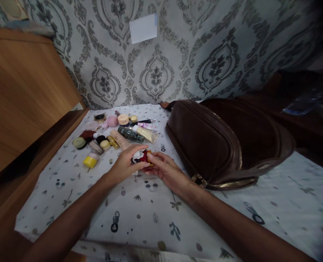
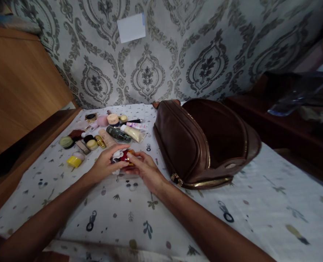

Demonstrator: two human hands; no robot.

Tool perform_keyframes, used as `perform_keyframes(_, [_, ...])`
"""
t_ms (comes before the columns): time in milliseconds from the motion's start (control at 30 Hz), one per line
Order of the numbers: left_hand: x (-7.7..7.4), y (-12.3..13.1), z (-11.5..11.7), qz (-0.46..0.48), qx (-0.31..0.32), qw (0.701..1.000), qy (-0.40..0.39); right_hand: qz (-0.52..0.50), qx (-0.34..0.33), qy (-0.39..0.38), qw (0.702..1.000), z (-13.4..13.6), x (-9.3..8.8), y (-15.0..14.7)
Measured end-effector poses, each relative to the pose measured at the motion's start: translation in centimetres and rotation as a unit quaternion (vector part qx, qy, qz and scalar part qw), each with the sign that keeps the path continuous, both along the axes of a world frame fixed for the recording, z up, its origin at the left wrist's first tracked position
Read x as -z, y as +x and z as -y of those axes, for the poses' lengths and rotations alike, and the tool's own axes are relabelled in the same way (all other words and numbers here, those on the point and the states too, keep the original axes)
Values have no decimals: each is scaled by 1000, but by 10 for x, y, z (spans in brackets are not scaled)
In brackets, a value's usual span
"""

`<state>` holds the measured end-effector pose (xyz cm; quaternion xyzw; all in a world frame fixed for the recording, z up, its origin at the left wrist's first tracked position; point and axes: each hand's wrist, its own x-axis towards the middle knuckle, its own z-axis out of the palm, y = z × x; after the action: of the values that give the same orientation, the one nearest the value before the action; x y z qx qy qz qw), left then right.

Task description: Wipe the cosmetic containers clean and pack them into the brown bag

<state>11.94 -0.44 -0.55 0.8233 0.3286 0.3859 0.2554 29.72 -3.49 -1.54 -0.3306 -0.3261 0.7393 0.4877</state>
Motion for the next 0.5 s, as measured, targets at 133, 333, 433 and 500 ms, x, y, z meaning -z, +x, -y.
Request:
perform_keyframes(133, [-1,2,2,-7,4,999,51,9,-8,-11,1000,-1,0,1])
perform_keyframes(333, [-2,2,7,-34,8,995,91,-5,4,-46,999,-2,0,0])
perform_keyframes(433, [-4,2,9,-31,-13,995,97,-5,10,-49,999,-2,1,0])
perform_keyframes(500, [-5,2,9,-26,-13,994,104,-7,10,-47,999,-2,1,0])
